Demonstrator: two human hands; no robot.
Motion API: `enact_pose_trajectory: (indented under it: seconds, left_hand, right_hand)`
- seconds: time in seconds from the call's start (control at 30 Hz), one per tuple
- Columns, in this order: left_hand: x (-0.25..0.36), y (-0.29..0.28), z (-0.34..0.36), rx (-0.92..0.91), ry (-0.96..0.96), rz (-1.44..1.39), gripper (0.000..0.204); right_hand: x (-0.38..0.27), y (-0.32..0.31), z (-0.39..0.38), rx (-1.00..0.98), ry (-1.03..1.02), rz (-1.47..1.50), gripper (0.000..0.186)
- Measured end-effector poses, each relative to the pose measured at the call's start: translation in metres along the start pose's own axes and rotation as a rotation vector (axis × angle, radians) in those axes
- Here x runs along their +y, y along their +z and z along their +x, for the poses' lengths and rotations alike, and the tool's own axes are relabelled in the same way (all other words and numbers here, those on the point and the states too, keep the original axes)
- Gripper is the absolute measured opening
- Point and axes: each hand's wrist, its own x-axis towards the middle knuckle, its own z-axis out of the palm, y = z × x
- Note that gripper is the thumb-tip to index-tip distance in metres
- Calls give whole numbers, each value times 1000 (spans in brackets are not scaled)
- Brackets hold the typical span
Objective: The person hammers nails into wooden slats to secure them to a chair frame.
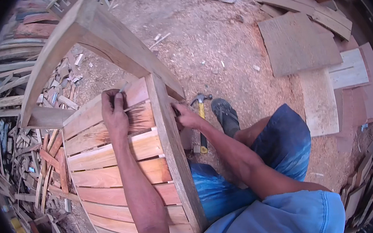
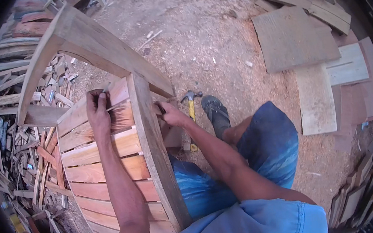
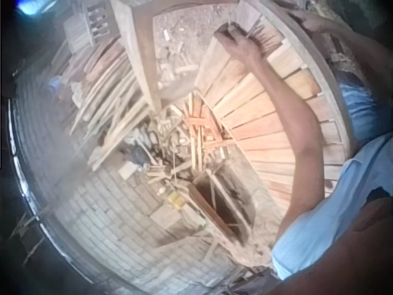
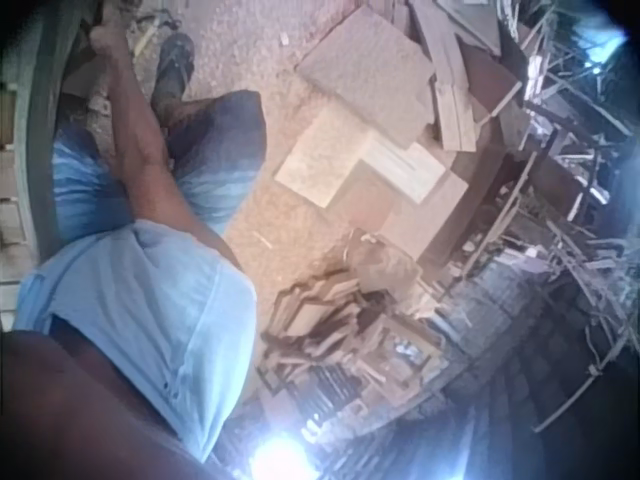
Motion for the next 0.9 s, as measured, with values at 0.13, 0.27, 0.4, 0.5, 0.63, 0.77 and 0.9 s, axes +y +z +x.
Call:
enact_pose_trajectory:
  seconds: [0.13, 0.27, 0.4, 0.5, 0.63, 0.77, 0.9]
  left_hand:
    - [0, 0, -7, 14, 6, 68, 7]
    - [5, 8, -8, 1, -10, 85, 10]
    - [2, -1, -12, -22, 12, 154, 14]
    - [0, -1, -9, -38, 82, 203, 14]
    - [8, 2, -12, -36, 71, 272, 15]
    - [10, 13, -11, 7, 134, 344, 15]
    - [11, 6, -15, 40, 179, 404, 13]
  right_hand:
    - [8, 5, -2, -29, 99, 35, 70]
    - [35, 6, -2, -8, 61, 151, 75]
    - [37, 14, -5, -39, 26, 245, 75]
    - [54, 7, -10, 93, -43, 124, 74]
    - [104, -7, -57, 504, 370, -580, 88]
    - [130, -7, -101, 396, 579, -733, 100]
    - [108, 1, -85, 298, 588, -724, 105]
